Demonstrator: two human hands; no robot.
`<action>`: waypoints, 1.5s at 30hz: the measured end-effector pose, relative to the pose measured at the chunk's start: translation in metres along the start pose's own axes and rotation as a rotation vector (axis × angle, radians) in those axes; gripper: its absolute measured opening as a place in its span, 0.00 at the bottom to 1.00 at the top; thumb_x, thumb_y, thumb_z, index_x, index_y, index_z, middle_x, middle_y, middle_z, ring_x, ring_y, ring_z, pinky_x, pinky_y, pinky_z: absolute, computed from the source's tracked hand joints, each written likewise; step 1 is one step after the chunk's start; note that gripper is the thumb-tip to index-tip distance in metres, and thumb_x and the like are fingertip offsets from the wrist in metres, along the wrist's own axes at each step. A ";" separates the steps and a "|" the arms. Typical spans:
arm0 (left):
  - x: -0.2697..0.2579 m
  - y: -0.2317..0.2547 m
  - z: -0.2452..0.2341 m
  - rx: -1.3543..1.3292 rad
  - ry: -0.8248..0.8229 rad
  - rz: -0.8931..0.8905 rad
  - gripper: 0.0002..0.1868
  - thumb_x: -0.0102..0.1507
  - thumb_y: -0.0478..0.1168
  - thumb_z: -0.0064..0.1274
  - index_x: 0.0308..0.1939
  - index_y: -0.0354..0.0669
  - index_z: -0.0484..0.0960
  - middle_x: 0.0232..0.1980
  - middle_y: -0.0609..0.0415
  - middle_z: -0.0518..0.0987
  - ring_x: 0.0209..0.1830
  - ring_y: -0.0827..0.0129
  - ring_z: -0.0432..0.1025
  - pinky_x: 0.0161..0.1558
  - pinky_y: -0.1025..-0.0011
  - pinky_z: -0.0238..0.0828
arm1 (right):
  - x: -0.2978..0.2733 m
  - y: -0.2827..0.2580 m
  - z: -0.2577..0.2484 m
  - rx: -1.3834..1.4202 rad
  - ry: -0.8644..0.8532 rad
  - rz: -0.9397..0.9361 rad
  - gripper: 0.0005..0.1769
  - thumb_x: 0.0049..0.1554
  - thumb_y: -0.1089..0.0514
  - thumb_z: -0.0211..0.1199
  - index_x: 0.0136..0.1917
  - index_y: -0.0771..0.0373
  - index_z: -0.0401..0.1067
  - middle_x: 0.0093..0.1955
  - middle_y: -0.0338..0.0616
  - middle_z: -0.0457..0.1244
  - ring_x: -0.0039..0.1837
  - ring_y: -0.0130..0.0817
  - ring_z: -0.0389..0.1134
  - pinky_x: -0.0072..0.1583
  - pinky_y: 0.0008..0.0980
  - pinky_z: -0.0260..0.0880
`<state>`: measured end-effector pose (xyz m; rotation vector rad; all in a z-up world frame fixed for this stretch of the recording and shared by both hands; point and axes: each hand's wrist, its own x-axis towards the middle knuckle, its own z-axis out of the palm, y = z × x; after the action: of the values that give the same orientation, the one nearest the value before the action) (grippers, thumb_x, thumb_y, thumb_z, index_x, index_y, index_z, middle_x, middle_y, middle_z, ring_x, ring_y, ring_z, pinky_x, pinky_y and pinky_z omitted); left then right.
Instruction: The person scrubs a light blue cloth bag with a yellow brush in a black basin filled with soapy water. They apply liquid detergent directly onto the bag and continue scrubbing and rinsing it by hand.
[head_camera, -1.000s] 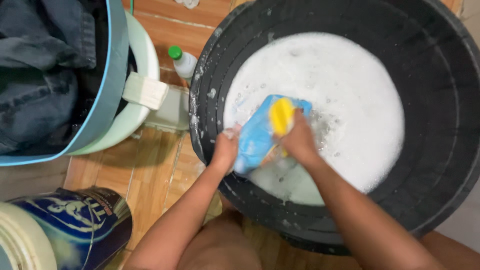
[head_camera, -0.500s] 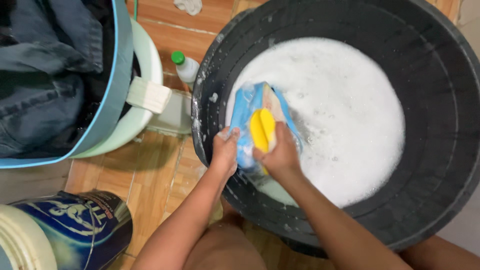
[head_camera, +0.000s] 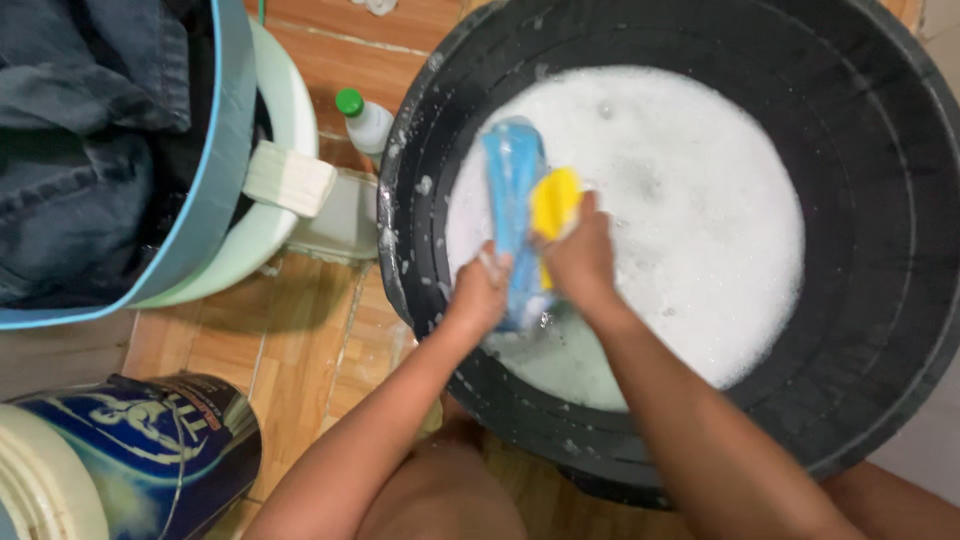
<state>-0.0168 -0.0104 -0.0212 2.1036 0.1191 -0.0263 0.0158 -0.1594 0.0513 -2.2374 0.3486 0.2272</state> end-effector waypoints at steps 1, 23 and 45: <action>0.001 -0.002 -0.002 0.038 -0.015 -0.016 0.14 0.71 0.42 0.49 0.55 0.37 0.76 0.34 0.42 0.79 0.33 0.56 0.75 0.39 0.57 0.73 | 0.006 0.002 0.000 0.072 0.000 0.084 0.47 0.49 0.50 0.72 0.73 0.72 0.55 0.63 0.65 0.63 0.64 0.58 0.68 0.63 0.49 0.70; -0.001 -0.013 0.003 -0.044 -0.238 -0.301 0.27 0.66 0.40 0.49 0.69 0.44 0.63 0.44 0.35 0.82 0.44 0.47 0.78 0.47 0.58 0.76 | -0.085 0.023 0.028 0.292 -0.010 0.114 0.33 0.52 0.49 0.68 0.63 0.67 0.60 0.58 0.61 0.65 0.60 0.54 0.70 0.60 0.46 0.71; -0.012 -0.008 -0.005 -0.421 -0.092 -0.371 0.23 0.72 0.53 0.43 0.59 0.37 0.76 0.44 0.49 0.84 0.43 0.65 0.76 0.49 0.67 0.74 | -0.104 0.023 0.033 0.150 0.021 -0.005 0.31 0.51 0.50 0.71 0.62 0.63 0.64 0.55 0.59 0.67 0.57 0.55 0.71 0.56 0.47 0.71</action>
<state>-0.0294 -0.0031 -0.0248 1.6337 0.4212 -0.2949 -0.0916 -0.1303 0.0427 -2.0942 0.3599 0.1694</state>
